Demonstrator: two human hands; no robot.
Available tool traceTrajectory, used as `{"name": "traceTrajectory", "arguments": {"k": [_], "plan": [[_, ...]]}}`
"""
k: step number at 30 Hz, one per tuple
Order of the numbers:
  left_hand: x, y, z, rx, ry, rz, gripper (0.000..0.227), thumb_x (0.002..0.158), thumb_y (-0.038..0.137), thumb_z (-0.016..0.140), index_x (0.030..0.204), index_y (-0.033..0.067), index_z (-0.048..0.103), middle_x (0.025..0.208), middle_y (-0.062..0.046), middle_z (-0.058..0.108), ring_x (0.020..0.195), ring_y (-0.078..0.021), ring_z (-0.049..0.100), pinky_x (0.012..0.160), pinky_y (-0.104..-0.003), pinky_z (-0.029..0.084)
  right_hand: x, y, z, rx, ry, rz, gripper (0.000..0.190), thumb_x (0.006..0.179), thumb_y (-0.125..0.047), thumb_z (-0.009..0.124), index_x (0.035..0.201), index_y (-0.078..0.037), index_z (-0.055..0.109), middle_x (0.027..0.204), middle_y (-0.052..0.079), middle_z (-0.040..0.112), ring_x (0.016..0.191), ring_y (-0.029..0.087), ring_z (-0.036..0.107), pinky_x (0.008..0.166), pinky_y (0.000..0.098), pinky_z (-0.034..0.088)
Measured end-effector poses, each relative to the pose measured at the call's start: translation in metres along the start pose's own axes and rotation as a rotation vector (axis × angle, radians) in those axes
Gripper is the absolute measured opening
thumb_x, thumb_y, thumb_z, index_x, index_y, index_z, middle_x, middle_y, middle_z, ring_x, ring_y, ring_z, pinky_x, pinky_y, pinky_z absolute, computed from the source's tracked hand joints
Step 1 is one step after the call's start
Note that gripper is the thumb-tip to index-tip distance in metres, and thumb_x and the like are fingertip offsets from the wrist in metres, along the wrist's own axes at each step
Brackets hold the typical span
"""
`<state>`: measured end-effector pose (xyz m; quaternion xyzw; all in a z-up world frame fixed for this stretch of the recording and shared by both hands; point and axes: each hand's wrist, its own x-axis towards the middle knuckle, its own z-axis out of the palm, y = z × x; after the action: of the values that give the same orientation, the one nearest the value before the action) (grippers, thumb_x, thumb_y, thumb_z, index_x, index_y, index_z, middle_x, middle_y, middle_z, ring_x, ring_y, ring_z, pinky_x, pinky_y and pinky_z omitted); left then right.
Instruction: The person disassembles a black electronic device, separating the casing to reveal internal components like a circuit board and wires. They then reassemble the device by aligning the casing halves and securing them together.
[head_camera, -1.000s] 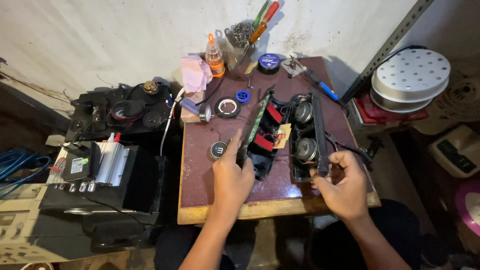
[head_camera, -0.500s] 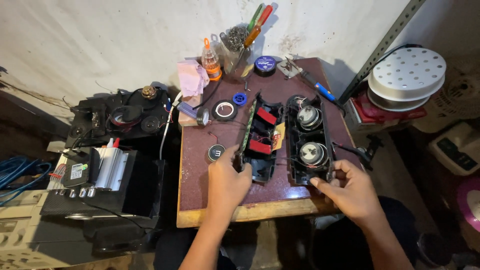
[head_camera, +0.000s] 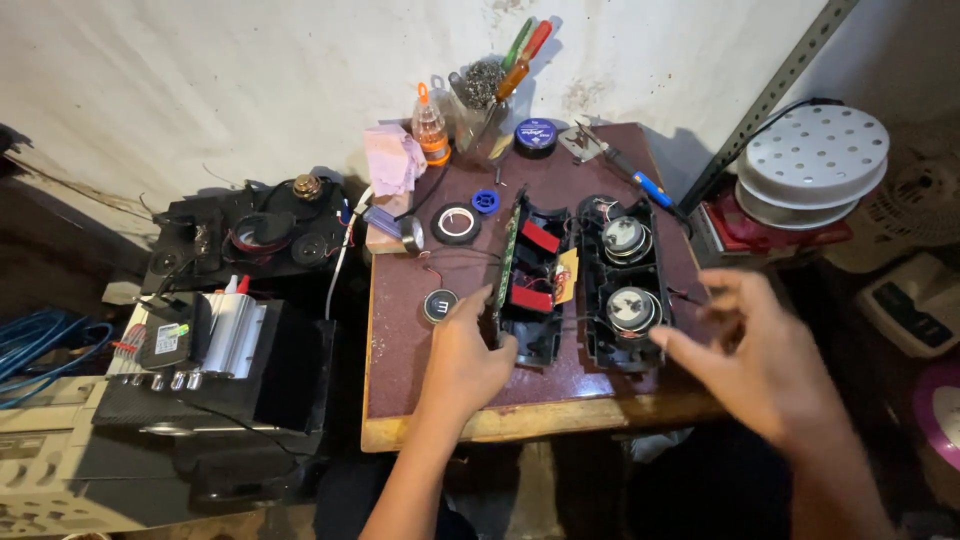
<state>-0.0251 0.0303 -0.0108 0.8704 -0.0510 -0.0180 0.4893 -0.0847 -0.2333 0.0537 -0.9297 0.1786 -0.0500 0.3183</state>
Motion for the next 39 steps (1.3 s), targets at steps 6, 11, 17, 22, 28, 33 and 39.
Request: {"name": "traceTrajectory", "arguments": {"k": [6,11,17,22,28,33,39], "plan": [[-0.001,0.001,0.000,-0.011,0.016,-0.002,0.064,0.075,0.014,0.062,0.138,0.0047,0.060,0.126,-0.013,0.069,0.114,-0.0304,0.066,0.101,-0.040,0.051,0.040,-0.033,0.029,-0.049,0.038,-0.922,0.033,0.081,-0.029,0.087,0.107,-0.012,0.076,0.092,0.003,0.074,0.094,0.024,0.066,0.088,0.0369,0.050],[-0.002,0.004,0.001,-0.009,0.085,0.041,0.062,0.069,0.013,0.068,0.129,-0.0013,0.066,0.107,-0.023,0.071,0.110,-0.0433,0.067,0.093,-0.048,0.057,0.053,-0.055,0.089,-0.317,-0.063,-0.955,0.035,0.074,-0.032,0.085,0.103,-0.015,0.077,0.097,0.003,0.071,0.100,0.024,0.069,0.075,0.0368,0.058],[0.001,-0.003,0.002,-0.030,0.088,0.048,0.063,0.068,0.012,0.068,0.130,-0.0016,0.066,0.110,-0.023,0.071,0.110,-0.0427,0.067,0.094,-0.047,0.057,0.070,-0.062,0.107,-0.415,-0.261,-0.898,0.033,0.083,-0.024,0.078,0.109,-0.006,0.075,0.099,0.009,0.067,0.079,0.031,0.071,0.059,0.0390,0.059],[-0.001,0.001,0.000,-0.019,0.062,0.023,0.063,0.069,0.015,0.070,0.130,0.0004,0.065,0.110,-0.020,0.071,0.111,-0.0402,0.068,0.094,-0.046,0.057,0.080,-0.059,0.108,-0.273,-0.385,-0.819,0.029,0.082,-0.019,0.076,0.106,-0.003,0.074,0.095,0.011,0.069,0.079,0.035,0.073,0.058,0.0393,0.060],[0.001,-0.013,0.012,-0.030,0.088,0.018,0.054,0.070,0.015,0.069,0.120,-0.0028,0.071,0.098,-0.022,0.072,0.102,-0.0426,0.070,0.086,-0.046,0.058,0.076,-0.061,0.107,-0.148,-0.393,-0.807,0.028,0.082,-0.014,0.075,0.106,0.000,0.074,0.094,0.014,0.068,0.083,0.037,0.073,0.060,0.0418,0.060],[0.003,-0.020,0.019,0.000,0.140,-0.022,0.042,0.069,0.019,0.069,0.107,0.0025,0.076,0.086,-0.018,0.073,0.093,-0.0394,0.072,0.076,-0.045,0.059,0.067,-0.070,0.092,-0.104,-0.384,-0.750,0.025,0.078,-0.009,0.074,0.102,-0.001,0.075,0.089,0.017,0.071,0.081,0.038,0.073,0.059,0.0405,0.059],[0.002,-0.019,0.023,0.027,0.171,-0.045,0.045,0.069,0.021,0.066,0.108,-0.0001,0.075,0.089,-0.022,0.073,0.095,-0.0449,0.070,0.082,-0.049,0.058,0.080,-0.047,0.108,0.144,-0.342,-0.595,0.028,0.071,-0.010,0.081,0.097,-0.002,0.076,0.085,0.018,0.074,0.082,0.031,0.076,0.061,0.0408,0.059]]}}
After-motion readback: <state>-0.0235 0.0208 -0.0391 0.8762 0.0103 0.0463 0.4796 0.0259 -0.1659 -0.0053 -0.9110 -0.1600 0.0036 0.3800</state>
